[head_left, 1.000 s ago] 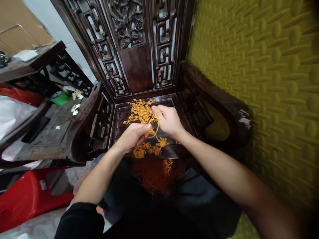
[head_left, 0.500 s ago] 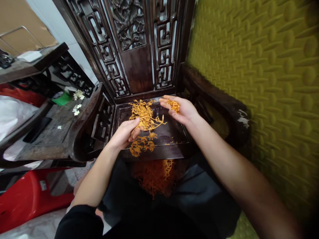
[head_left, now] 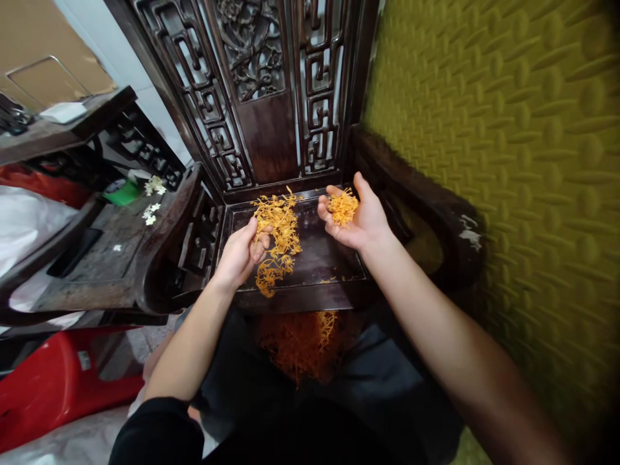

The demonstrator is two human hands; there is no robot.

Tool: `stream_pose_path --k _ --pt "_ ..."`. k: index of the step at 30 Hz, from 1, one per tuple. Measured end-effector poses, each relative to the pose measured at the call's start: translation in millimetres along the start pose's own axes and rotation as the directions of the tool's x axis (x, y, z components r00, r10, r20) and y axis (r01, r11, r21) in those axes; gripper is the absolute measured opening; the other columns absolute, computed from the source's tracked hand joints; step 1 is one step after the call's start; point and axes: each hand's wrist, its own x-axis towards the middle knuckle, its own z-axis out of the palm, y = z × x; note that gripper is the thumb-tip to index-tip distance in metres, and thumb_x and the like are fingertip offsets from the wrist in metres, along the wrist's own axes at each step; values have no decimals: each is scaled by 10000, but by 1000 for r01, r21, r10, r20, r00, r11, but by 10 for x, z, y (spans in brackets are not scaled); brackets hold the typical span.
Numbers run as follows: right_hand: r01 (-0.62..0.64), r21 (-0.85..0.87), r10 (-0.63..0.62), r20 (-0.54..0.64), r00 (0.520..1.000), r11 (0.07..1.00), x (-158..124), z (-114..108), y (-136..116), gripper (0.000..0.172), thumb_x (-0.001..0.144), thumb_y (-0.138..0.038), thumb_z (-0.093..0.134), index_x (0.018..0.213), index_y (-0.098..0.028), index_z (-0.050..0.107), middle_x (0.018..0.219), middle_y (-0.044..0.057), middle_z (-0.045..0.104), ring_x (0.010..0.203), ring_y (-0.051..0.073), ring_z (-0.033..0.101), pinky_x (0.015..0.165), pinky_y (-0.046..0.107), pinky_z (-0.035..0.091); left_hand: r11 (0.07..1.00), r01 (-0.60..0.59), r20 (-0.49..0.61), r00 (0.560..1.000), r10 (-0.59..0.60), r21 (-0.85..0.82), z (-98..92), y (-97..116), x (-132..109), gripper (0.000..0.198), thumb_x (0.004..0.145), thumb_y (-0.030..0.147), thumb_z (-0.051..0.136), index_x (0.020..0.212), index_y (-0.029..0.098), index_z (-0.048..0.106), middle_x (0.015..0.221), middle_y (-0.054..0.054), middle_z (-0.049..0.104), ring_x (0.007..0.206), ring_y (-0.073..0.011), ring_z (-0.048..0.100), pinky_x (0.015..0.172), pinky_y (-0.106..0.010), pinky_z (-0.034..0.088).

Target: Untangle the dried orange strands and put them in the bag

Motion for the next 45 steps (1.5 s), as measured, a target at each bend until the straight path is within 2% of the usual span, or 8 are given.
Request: stream_pose_path --k 12,16,19,26,31,35,40,45 --pt "33 -109 -20 123 992 994 -260 316 156 342 832 -502 735 934 -181 674 722 -4 593 467 58 401 370 190 254 952 -111 96 992 87 284 128 -131 83 278 920 373 620 851 120 712 714 -36 675 452 -47 409 451 -212 282" --pt "318 -544 -262 181 948 776 -315 404 268 402 870 -468 705 1161 -192 725 711 0 633 578 117 528 569 273 463 889 -157 166 982 93 431 173 -141 70 376 956 448 573 796 139 715 477 26 499 461 -75 406 531 -213 344" --pt "422 -642 -343 253 905 640 -319 411 304 271 880 -410 698 1004 -177 759 828 35 718 761 173 646 777 335 515 877 -124 190 981 38 464 204 -121 61 376 931 465 610 787 131 706 493 24 526 446 -68 406 504 -208 345" --pt "402 -501 -573 -250 780 766 -259 466 320 351 911 -538 634 828 -198 603 743 35 627 658 151 569 587 288 457 986 -17 190 982 -15 164 252 -22 52 285 884 404 697 905 120 685 536 42 549 356 -11 247 383 -174 183" --pt "496 -218 -521 -575 630 840 -71 -9 -146 341 1002 -551 411 878 -242 484 699 -5 507 457 65 383 404 228 248 999 13 173 985 -5 -45 180 35 107 172 890 277 683 838 118 641 468 90 361 359 -10 192 374 -150 159" --pt "435 -41 -399 -485 778 899 -68 -318 -368 259 907 -469 631 923 -242 510 978 19 669 539 54 509 384 176 251 976 -17 188 980 59 -218 166 112 112 146 971 230 559 881 137 627 533 70 378 375 -19 227 375 -149 197" --pt "220 -148 -237 -110 965 964 -221 62 -32 333 859 -487 686 1053 -220 643 648 -39 555 445 76 413 373 207 237 956 36 138 990 5 -291 260 111 121 212 1018 253 494 865 151 599 578 61 386 380 -18 242 380 -149 228" --pt "357 -572 -282 219 934 739 -256 362 258 340 887 -501 666 931 -172 742 680 10 638 566 128 529 552 278 402 965 40 86 996 -19 -258 297 65 158 222 1025 242 480 845 157 579 556 71 351 374 -27 200 375 -152 206"
